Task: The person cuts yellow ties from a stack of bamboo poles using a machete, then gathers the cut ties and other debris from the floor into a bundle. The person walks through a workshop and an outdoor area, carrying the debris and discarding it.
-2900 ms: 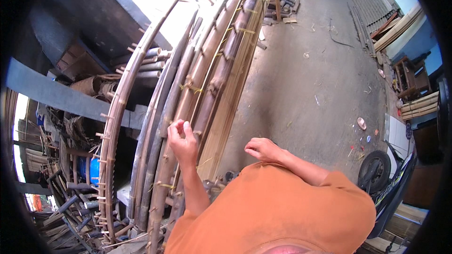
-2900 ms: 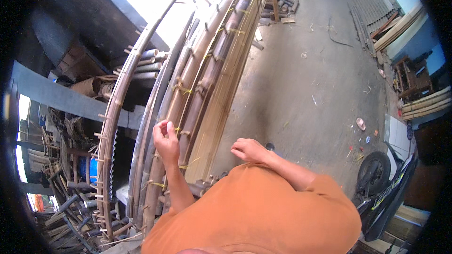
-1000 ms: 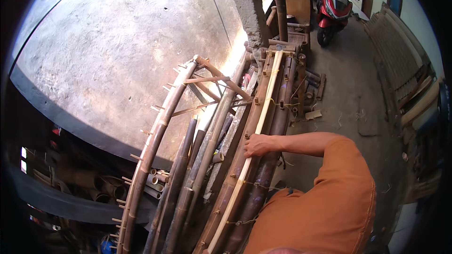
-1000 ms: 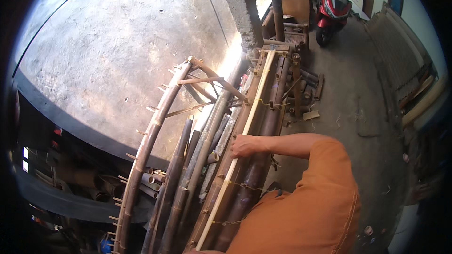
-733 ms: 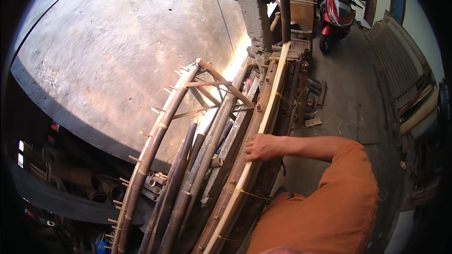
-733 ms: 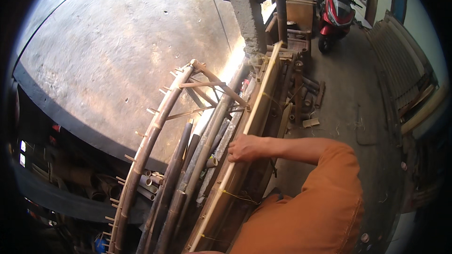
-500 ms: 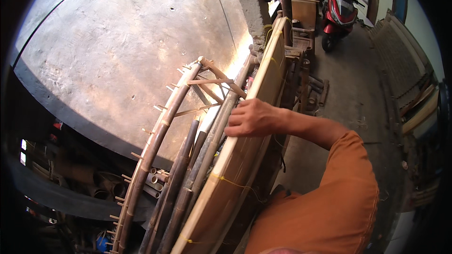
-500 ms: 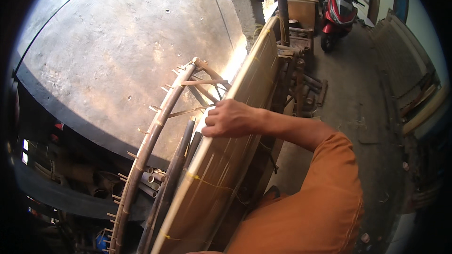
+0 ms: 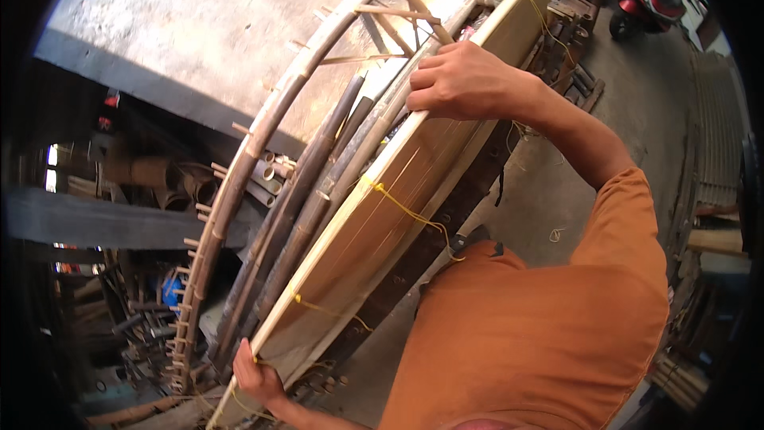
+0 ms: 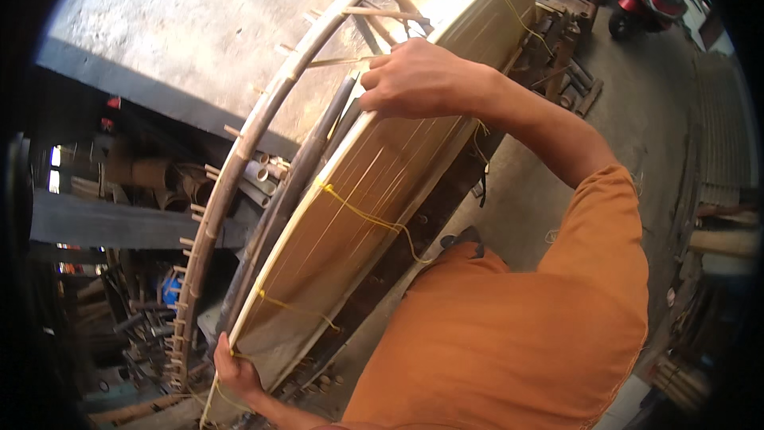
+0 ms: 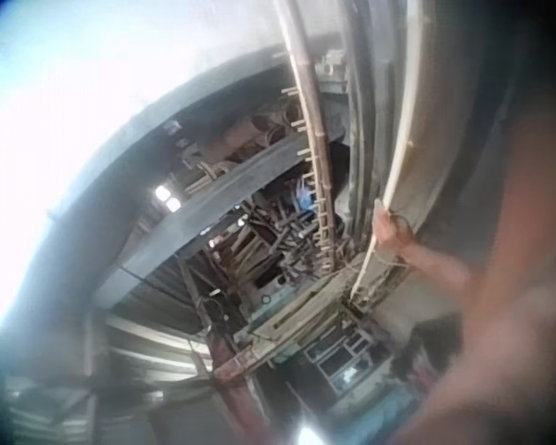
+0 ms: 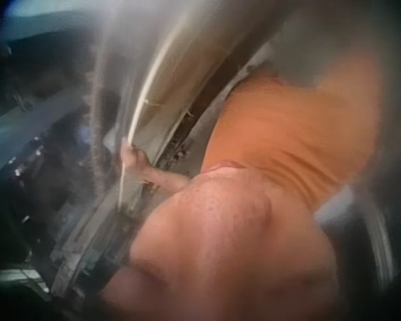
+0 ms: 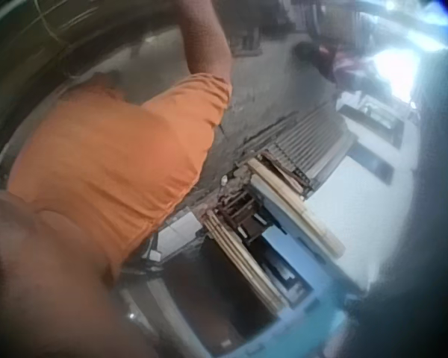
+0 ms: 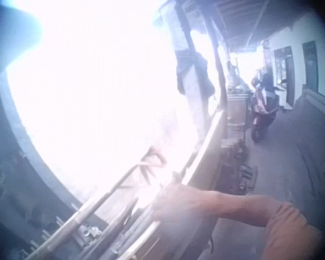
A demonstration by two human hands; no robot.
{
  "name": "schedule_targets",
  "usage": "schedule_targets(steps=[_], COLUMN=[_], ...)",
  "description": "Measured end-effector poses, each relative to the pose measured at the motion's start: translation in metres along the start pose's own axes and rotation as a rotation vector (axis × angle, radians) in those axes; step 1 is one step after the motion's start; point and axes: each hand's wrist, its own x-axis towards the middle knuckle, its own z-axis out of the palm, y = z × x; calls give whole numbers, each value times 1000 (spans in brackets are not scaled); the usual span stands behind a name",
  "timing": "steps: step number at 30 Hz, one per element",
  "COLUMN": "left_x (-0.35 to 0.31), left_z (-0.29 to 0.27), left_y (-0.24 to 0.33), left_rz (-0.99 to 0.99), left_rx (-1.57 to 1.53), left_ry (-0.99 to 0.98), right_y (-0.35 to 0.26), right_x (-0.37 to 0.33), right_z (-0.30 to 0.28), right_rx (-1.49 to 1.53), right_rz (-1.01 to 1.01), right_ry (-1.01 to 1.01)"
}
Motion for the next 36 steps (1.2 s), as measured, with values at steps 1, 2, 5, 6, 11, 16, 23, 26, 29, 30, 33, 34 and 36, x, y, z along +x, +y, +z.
schedule_targets(steps=[1, 2, 5, 6, 11, 16, 23, 26, 29, 30, 33, 34, 36], left_x=[-3, -7, -26, -31, -107, -163, -247, -268, -317, -328, -401, -431, -481], left_z=[10, 21, 58, 65, 124, 96, 62, 44, 26, 19, 10, 2, -21], left_y=[3, 3, 13, 23, 77, 130, 181, 196, 209, 207, 215, 230, 251], left_rz=[-2, -8, -48, -77, -385, -819, -986, -1102, -1187, -1210, -1252, -1380, -1543], left_rx=[-7, -26, -71, -123, -90, -310, -464, -567, -541, -550, -359, -333, -309], left_ry=[-41, -31, -25, -41, -525, -504, -517, -474, -397, -407, -435, -455, -535], right_y=[0, -1, -12, -14, -48, -93, -225, -287, -338, -342, -327, -340, -347], right_x=[-3, -4, -14, -25, -81, -51, -47, -89, -130, -158, -194, -174, -161], right_z=[6, 15, 46, 58, 104, 97, 141, 224, 328, 393, 537, 524, 519], right_rx=[-1, 11, 65, 117, 485, 773, 1388, 1328, 1123, 1089, 295, 293, 224], right_rz=[6, 8, 36, 67, 317, 371, -87, -95, 11, 175, 139, 139, 156], right_ry=[-13, -27, -55, -89, -638, -627, -1093, -1235, -1187, -1077, -485, -542, -616])
